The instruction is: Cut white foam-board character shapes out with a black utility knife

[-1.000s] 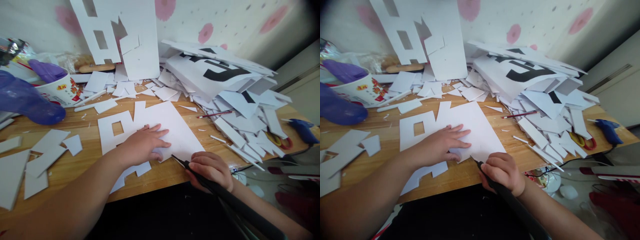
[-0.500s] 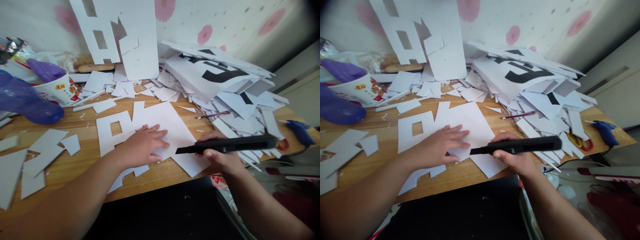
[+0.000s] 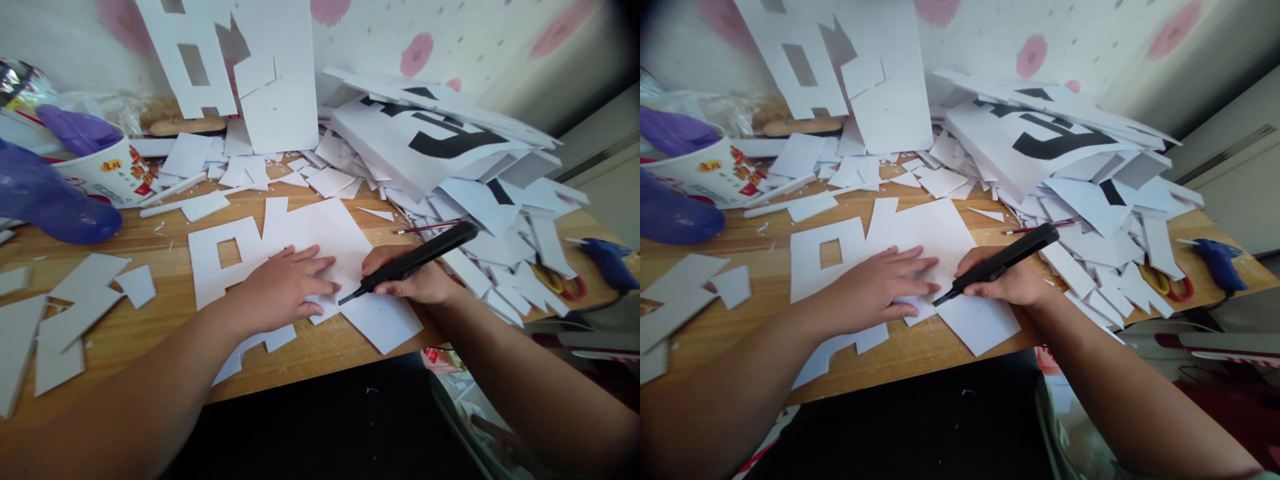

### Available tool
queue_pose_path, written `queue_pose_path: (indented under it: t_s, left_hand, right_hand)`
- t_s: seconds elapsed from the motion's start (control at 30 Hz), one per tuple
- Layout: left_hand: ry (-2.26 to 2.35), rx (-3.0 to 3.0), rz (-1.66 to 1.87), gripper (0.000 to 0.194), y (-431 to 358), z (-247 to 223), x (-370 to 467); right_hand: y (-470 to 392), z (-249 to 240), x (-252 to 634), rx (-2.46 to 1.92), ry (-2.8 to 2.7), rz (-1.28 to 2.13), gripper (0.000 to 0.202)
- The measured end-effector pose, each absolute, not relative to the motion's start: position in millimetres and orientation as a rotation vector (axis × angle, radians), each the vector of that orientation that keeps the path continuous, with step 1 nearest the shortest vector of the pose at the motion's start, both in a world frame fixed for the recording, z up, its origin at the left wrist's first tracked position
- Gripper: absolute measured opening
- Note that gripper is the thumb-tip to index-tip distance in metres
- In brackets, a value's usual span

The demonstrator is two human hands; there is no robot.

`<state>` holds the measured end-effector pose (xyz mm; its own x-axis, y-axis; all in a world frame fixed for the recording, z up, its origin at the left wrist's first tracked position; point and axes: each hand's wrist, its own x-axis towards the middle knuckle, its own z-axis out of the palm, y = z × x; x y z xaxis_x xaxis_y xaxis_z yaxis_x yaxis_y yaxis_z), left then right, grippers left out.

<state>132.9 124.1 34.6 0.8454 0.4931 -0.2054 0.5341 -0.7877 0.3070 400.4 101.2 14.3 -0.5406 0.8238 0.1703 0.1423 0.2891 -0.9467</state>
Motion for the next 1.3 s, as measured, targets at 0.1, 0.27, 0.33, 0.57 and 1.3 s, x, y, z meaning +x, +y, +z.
queue_pose_path:
  t_s: [0.1, 0.27, 0.33, 0.57, 1.3]
  left_hand:
    - [0.772, 2.665, -0.156, 0.041, 125.3, 33.6, 133.0]
    - [0.768, 2.661, -0.133, 0.041, 125.1, 31.4, 132.3]
    - [0.77, 2.661, -0.134, 0.041, 124.9, 31.3, 132.6]
    - [0.778, 2.669, -0.156, 0.041, 125.6, 33.6, 133.5]
    - [0.789, 2.684, -0.256, 0.042, 122.1, 40.1, 137.4]
  right_hand:
    - [102.3, 8.6, 404.0, -0.862, -1.855, 1.315, 0.022]
    - [103.8, 3.2, 405.6, -0.86, -1.866, 1.339, 0.024]
    - [104.3, 3.0, 405.0, -0.844, -1.867, 1.344, 0.023]
    - [105.9, 1.5, 403.4, -0.771, -1.846, 1.352, 0.023]
    - [119.0, 9.0, 402.7, -0.611, -1.965, 1.416, 0.019]
